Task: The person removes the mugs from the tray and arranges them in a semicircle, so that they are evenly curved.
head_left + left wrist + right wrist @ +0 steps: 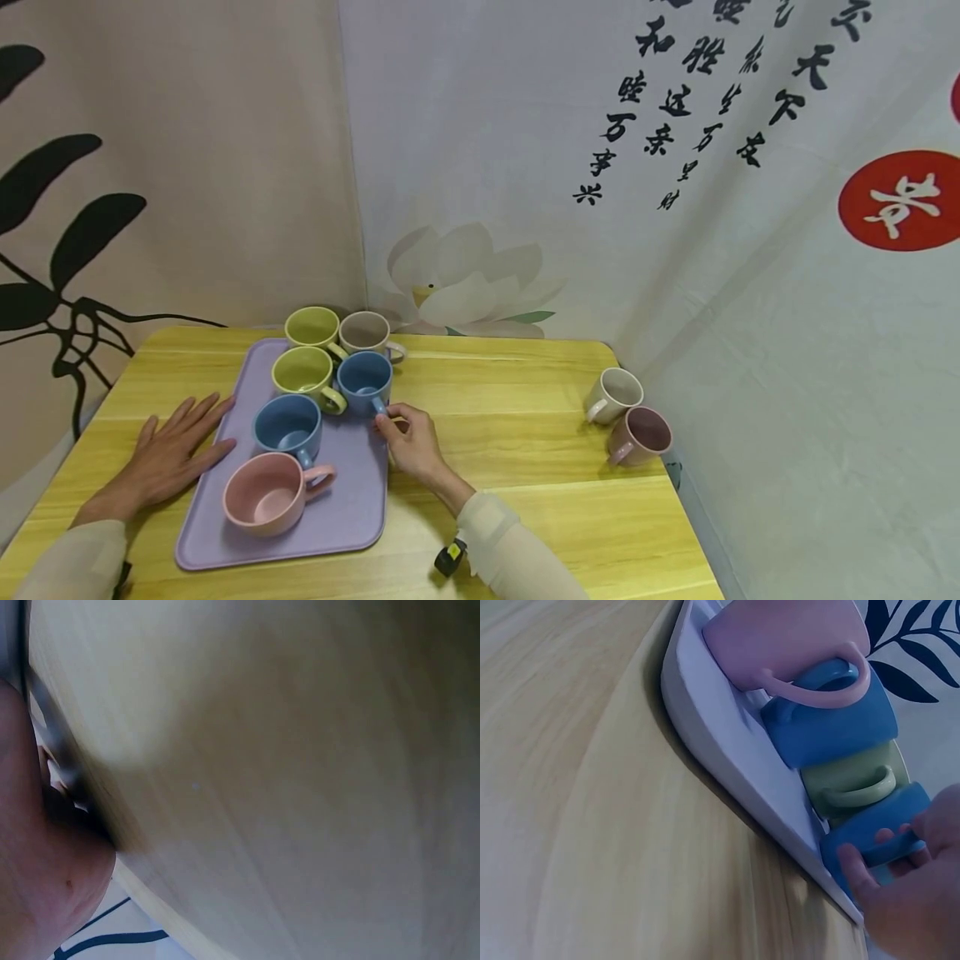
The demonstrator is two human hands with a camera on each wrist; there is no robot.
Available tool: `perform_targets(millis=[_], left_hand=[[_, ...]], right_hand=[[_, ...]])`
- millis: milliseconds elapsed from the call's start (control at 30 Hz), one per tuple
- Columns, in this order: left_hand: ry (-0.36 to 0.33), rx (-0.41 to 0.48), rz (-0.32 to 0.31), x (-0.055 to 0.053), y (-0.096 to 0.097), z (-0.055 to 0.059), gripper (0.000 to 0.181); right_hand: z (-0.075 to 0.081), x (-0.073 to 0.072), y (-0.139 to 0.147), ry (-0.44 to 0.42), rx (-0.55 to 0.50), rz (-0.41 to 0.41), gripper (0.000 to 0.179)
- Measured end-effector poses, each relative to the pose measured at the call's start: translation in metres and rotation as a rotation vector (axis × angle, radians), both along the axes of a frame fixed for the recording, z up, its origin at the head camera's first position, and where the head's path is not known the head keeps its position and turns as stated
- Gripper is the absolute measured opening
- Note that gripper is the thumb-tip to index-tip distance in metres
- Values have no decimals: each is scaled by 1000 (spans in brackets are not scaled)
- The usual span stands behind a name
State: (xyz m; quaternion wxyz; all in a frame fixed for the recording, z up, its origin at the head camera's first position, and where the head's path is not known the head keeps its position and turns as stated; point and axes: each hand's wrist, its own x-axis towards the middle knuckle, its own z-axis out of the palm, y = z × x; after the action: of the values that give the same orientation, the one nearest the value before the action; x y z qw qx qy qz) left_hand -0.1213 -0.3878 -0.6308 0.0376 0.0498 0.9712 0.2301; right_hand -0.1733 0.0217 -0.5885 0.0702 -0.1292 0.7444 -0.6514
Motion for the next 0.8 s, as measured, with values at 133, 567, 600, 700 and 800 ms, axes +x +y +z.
perform_targets(millis=[133,567,600,700,800], left_hand=[[-6,-1,-1,-1,0,0,86],[-1,-14,-3,-1,-2,-3,86],[-2,-14,-3,-1,-2,-3,86],[-4,-10,-6,-1,-2,-3,86],[-2,-6,-8,-1,-2,-2,86]], right_hand=[[0,1,3,4,-16,-8,19],[11,9,14,24,-50,-13,21],[12,10,15,28,-53,-9,21],[15,12,18,43,-56,0,21],[17,14,20,53,-56,4,22]])
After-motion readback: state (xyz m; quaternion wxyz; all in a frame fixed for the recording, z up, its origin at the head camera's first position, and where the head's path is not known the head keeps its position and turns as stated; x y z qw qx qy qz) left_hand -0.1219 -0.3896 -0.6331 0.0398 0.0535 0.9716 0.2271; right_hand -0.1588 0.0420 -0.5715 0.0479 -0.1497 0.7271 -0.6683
